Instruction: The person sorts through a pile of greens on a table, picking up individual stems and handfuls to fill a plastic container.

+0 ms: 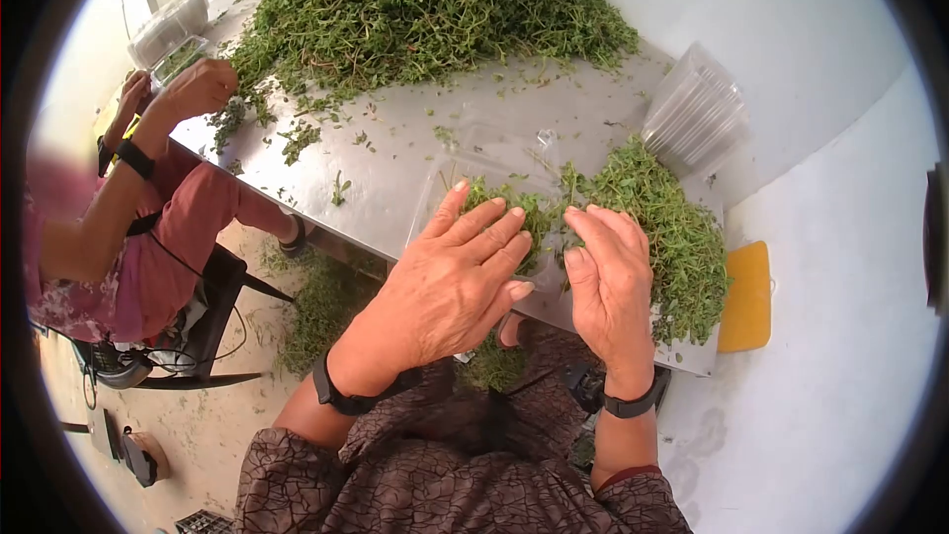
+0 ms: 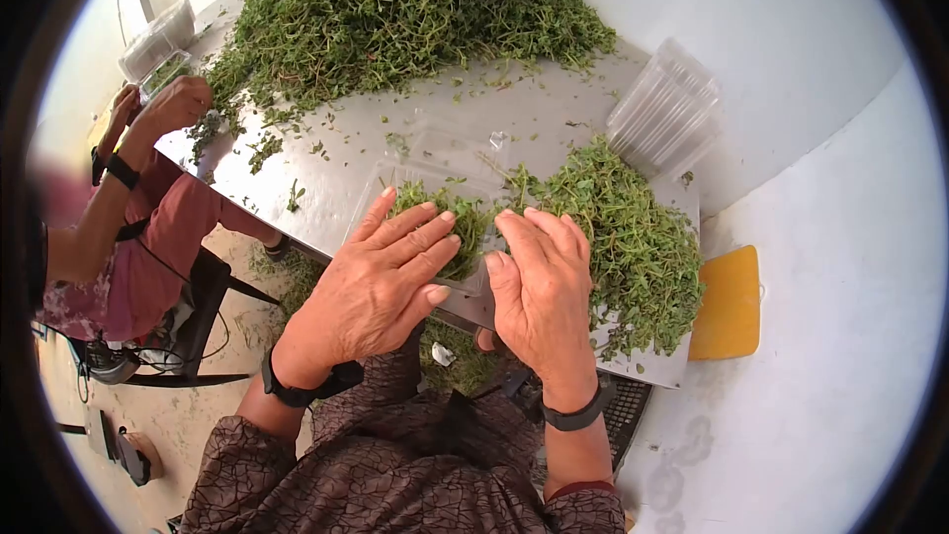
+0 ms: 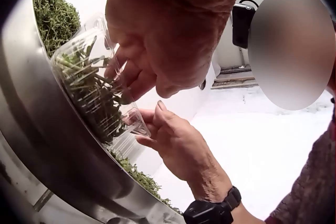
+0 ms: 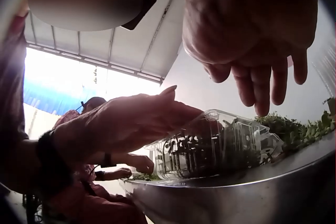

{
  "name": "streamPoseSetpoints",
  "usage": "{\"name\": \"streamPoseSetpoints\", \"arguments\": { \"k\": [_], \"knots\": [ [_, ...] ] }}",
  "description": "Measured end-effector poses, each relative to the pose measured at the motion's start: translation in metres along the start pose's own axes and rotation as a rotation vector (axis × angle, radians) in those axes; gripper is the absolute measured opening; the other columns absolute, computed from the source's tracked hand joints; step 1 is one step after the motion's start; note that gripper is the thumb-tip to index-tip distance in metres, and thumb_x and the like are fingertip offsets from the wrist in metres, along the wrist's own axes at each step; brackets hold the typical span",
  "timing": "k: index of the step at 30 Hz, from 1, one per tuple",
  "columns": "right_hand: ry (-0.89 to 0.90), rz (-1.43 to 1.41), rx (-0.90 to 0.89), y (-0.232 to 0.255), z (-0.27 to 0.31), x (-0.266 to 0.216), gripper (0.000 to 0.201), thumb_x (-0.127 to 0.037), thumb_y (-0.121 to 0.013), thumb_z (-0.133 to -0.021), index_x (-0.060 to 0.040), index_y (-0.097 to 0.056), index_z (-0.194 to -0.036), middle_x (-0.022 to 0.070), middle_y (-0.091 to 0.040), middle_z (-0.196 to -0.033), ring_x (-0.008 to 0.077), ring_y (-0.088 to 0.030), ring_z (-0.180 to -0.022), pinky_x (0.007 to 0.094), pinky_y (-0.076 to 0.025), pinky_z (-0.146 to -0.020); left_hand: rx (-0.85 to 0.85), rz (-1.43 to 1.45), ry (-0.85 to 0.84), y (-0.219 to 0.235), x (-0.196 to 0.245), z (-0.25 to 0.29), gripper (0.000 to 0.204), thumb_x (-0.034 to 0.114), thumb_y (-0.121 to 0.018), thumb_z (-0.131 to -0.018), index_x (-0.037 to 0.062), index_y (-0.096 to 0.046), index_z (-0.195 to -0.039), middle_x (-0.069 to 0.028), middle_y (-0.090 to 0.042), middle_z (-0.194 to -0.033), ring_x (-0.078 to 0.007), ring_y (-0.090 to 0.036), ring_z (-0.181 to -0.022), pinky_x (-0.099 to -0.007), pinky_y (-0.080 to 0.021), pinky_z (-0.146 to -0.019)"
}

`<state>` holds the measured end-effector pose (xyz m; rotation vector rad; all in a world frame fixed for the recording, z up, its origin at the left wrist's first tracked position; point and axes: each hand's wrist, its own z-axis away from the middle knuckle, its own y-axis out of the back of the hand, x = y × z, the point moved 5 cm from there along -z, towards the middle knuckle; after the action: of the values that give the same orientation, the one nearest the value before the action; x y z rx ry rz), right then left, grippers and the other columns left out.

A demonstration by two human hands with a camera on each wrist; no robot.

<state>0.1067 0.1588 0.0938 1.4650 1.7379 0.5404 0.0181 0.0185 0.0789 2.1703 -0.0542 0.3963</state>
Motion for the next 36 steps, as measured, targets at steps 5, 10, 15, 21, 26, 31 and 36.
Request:
{"name": "streamPoseSetpoints", "arguments": {
  "k": [5, 10, 15, 21, 26, 31, 36],
  "knots": [
    [0.036, -0.078, -0.037, -0.010, -0.004, 0.003, 0.030, -0.019, -0.060, -0.093, 0.0016, -0.064, -0.114, 0.0157, -0.070, -0.106, 0.0362, -0.057, -0.114, 0.0530, -0.036, -0.106, -0.049, 0.001, -0.008, -0.009, 0.002, -0.004, 0.042, 0.027, -0.056, -0.094, -0.0077, -0.062, -0.116, -0.0244, -0.061, -0.123, -0.0387, -0.055, -0.122, -0.0514, -0.030, -0.115],
    [0.125, 0.013, -0.125, -0.016, -0.018, -0.004, 0.026, -0.021, -0.058, -0.094, -0.0002, -0.066, -0.107, 0.0138, -0.071, -0.104, 0.0375, -0.056, -0.116, 0.0559, -0.032, -0.108, -0.029, -0.031, -0.039, -0.017, 0.003, -0.007, 0.042, 0.027, -0.058, -0.092, -0.0107, -0.062, -0.108, -0.0262, -0.063, -0.114, -0.0390, -0.058, -0.116, -0.0508, -0.034, -0.112],
    [0.102, -0.022, -0.214, -0.026, -0.026, 0.000, 0.025, -0.022, -0.056, -0.095, -0.0012, -0.067, -0.102, 0.0127, -0.071, -0.101, 0.0390, -0.055, -0.117, 0.0572, -0.030, -0.109, -0.024, 0.040, -0.026, -0.016, -0.001, -0.009, 0.037, 0.024, -0.060, -0.089, -0.0097, -0.063, -0.105, -0.0237, -0.065, -0.109, -0.0391, -0.058, -0.114, -0.0531, -0.034, -0.111],
    [0.075, -0.032, -0.194, -0.015, -0.024, -0.001, 0.025, -0.023, -0.056, -0.096, -0.0022, -0.068, -0.103, 0.0132, -0.071, -0.103, 0.0384, -0.057, -0.115, 0.0563, -0.033, -0.108, 0.011, 0.234, -0.040, 0.022, -0.004, 0.001, 0.030, 0.023, -0.057, -0.092, 0.0001, -0.069, -0.106, -0.0186, -0.066, -0.121, -0.0365, -0.058, -0.122, -0.0575, -0.024, -0.117],
    [0.107, -0.054, -0.103, 0.011, -0.021, -0.009, 0.033, -0.027, -0.057, -0.096, -0.0002, -0.067, -0.111, 0.0150, -0.070, -0.112, 0.0365, -0.056, -0.118, 0.0540, -0.032, -0.109, 0.217, 0.164, 0.098, 0.053, -0.034, 0.019, 0.032, 0.024, -0.053, -0.094, -0.0004, -0.070, -0.106, -0.0174, -0.068, -0.120, -0.0358, -0.058, -0.123, -0.0548, -0.025, -0.117],
    [0.116, -0.129, -0.159, 0.016, -0.007, -0.014, 0.031, -0.025, -0.062, -0.092, -0.0009, -0.069, -0.111, 0.0138, -0.070, -0.113, 0.0365, -0.055, -0.120, 0.0547, -0.032, -0.109, 0.217, 0.170, 0.126, 0.046, -0.030, 0.035, 0.039, 0.031, -0.050, -0.098, -0.0020, -0.069, -0.105, -0.0173, -0.068, -0.118, -0.0366, -0.057, -0.124, -0.0577, -0.026, -0.116],
    [0.148, -0.083, -0.229, -0.003, 0.001, -0.024, 0.026, -0.022, -0.065, -0.089, -0.0012, -0.070, -0.105, 0.0137, -0.070, -0.111, 0.0364, -0.054, -0.121, 0.0558, -0.032, -0.109, 0.136, 0.191, 0.101, 0.026, -0.018, 0.035, 0.037, 0.030, -0.052, -0.097, -0.0019, -0.069, -0.105, -0.0175, -0.068, -0.117, -0.0367, -0.056, -0.126, -0.0577, -0.026, -0.116]
  ]
}}
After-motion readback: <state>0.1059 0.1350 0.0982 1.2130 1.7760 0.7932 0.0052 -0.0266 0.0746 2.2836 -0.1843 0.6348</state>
